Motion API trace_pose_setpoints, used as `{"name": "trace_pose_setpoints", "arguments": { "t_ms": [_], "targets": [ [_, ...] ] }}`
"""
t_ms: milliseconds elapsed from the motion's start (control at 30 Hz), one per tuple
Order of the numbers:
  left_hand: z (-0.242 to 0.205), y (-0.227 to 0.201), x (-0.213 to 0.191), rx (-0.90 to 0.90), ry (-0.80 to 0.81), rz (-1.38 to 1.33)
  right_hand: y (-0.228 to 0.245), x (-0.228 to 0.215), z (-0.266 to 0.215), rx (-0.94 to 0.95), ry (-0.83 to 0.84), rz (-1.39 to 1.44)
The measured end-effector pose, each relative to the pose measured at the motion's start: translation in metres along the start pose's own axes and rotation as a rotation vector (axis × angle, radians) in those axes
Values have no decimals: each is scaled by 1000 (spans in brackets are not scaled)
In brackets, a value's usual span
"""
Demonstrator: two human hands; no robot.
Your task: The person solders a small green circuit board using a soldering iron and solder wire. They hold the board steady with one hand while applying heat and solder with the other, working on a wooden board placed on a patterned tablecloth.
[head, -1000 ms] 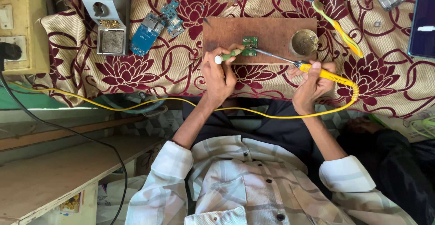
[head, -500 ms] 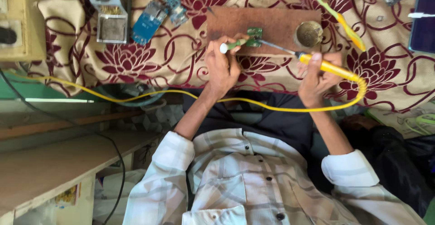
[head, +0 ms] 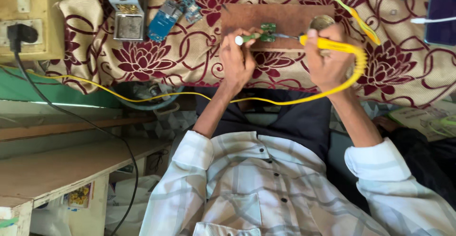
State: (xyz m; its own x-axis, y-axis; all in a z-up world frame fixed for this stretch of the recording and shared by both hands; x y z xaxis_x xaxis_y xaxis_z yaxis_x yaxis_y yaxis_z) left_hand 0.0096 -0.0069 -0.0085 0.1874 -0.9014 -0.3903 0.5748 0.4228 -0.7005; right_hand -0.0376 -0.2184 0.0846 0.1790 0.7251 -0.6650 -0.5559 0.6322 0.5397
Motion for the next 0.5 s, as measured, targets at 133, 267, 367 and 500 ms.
{"name": "trace_pose_setpoints", "arguments": {
  "t_ms": [133, 267, 367, 500],
  "targets": [
    [2, -2, -2, 15, -12, -55, 4, -3, 23, -71, 72, -15],
    [3, -4, -4, 1, -11, -17, -1, 0, 35, -59, 86, 102],
    [2, -4, -4, -16, -6, -36, -7, 2, 37, -25, 77, 145],
    [1, -4, -3, -106, 30, -61, -10, 0, 45, 19, 144, 253]
  ]
}}
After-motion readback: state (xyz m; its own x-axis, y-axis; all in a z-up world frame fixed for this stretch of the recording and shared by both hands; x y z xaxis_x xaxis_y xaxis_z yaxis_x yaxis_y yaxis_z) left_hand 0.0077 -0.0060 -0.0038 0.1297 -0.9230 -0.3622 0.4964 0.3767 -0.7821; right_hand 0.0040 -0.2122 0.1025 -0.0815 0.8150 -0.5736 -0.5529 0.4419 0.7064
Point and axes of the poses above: each hand's wrist, its own z-axis towards the middle knuckle, its own x-axis out of the palm, y = z × x, the point moved 1 cm from there along z, towards the middle knuckle, and after that the axes turned 13 degrees about y, right-handed, at the moved point
